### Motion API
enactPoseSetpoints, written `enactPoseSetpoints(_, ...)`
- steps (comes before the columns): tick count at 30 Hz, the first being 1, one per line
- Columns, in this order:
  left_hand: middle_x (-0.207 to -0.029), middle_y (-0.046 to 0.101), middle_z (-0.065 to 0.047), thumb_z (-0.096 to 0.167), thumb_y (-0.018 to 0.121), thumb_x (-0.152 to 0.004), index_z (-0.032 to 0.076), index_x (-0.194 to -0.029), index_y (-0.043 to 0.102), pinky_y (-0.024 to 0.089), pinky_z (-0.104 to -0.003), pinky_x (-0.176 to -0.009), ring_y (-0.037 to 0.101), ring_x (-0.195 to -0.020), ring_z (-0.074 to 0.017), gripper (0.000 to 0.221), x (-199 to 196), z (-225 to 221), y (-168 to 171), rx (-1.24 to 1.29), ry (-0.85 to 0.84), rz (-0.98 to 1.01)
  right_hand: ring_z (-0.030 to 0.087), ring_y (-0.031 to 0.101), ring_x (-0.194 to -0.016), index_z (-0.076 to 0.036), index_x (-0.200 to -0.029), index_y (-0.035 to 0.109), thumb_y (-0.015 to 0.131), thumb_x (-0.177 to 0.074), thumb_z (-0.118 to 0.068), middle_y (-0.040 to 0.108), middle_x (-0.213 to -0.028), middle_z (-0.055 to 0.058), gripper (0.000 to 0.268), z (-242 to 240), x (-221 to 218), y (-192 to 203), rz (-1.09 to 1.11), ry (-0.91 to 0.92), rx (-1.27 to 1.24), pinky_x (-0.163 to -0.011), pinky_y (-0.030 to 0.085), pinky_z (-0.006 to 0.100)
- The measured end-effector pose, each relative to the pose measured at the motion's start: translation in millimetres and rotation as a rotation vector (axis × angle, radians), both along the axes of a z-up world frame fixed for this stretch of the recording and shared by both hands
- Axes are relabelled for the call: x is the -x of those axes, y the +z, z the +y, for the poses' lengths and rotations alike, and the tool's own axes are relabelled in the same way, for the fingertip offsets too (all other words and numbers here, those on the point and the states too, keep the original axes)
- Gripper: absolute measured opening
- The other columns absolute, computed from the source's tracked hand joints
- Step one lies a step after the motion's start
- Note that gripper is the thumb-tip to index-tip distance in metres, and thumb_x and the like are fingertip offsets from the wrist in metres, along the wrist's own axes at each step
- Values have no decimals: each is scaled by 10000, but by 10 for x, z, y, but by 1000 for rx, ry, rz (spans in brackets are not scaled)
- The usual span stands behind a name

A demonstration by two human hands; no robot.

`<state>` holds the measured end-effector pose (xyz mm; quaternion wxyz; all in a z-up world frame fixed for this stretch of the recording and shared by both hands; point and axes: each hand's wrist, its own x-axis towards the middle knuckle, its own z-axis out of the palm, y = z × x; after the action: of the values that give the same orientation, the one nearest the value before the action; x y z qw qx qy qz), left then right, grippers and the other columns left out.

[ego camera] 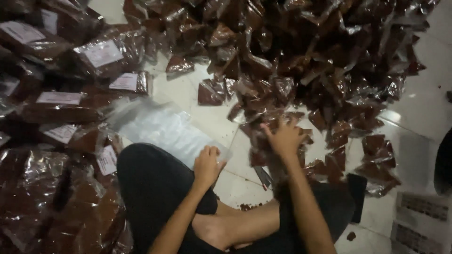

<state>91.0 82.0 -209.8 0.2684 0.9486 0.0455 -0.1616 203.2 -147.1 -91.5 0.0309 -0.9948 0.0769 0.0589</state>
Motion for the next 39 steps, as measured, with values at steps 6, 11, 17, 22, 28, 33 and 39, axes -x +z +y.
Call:
enactPoseSetpoints(6, -886, 571, -84, 284, 537, -1008, 84, -899, 624, 565, -471, -682, 676, -849, -333, 244, -155, 121, -84, 27, 135, 50, 492, 456, -1204, -41, -1284, 495, 627, -950, -552, 446, -1312, 276, 624, 216, 910, -330, -350, -14, -124, -1027, 319, 617)
enactPoseSetpoints(11, -905, 618, -111, 498, 553, -962, 115, -945, 661, 524, -503, -811, 669, -942, -361, 398, -271, 327, 315, 35, 149, 6, 395, 573, -1089, -175, -1164, 630, 717, -847, -360, 597, -1124, 121, 377, -157, 1525, -762, 300, 262, -72, -842, 495, 553)
enactPoseSetpoints(17, -603, 586, -59, 466, 773, -829, 131, -716, 581, 541, -374, -561, 662, -608, -284, 403, -90, 472, 316, -21, 122, -509, 423, 650, -995, -50, -1089, 669, 756, -813, -184, 650, -1050, 207, 319, 320, 1370, -233, 80, 192, -249, -753, 550, 508)
enactPoseSetpoints(22, -771, 631, -82, 426, 616, -932, 183, -990, 620, 567, -487, -646, 682, -737, -349, 249, 49, 233, -320, -121, -102, -360, 379, 704, -1031, -312, -1387, 457, 640, -917, -589, 634, -1166, 144, 575, 661, 1490, -728, 447, 203, -391, -779, 590, 494)
enactPoseSetpoints(28, -951, 652, -136, 607, 647, -852, 111, -1050, 686, 492, -507, -805, 624, -948, -347, 535, 137, -156, 408, -108, -371, -273, 430, 620, -1060, -63, -1245, 571, 723, -860, -543, 517, -1170, 191, 634, 339, 1702, -863, 384, 16, -158, -740, 611, 519)
enactPoseSetpoints(33, -1402, 567, -200, 204, 693, -912, 237, -1257, 669, 537, -489, -867, 603, -1171, -372, 348, 43, -757, 519, -45, -460, -568, 445, 695, -878, 10, -1195, 461, 571, -950, -190, 610, -1026, 235, 335, -74, 1589, -960, 206, -118, -191, -700, 594, 528)
enactPoseSetpoints(39, -1300, 519, -156, 345, 524, -1020, 188, -1375, 491, 549, -532, -906, 647, -1088, -456, 389, -11, -764, 673, 620, 41, 77, 311, 561, -1214, -184, -1485, 340, 547, -950, -27, 509, -1412, 143, 594, -115, 1431, -19, 100, -678, -1529, -974, 440, 418)
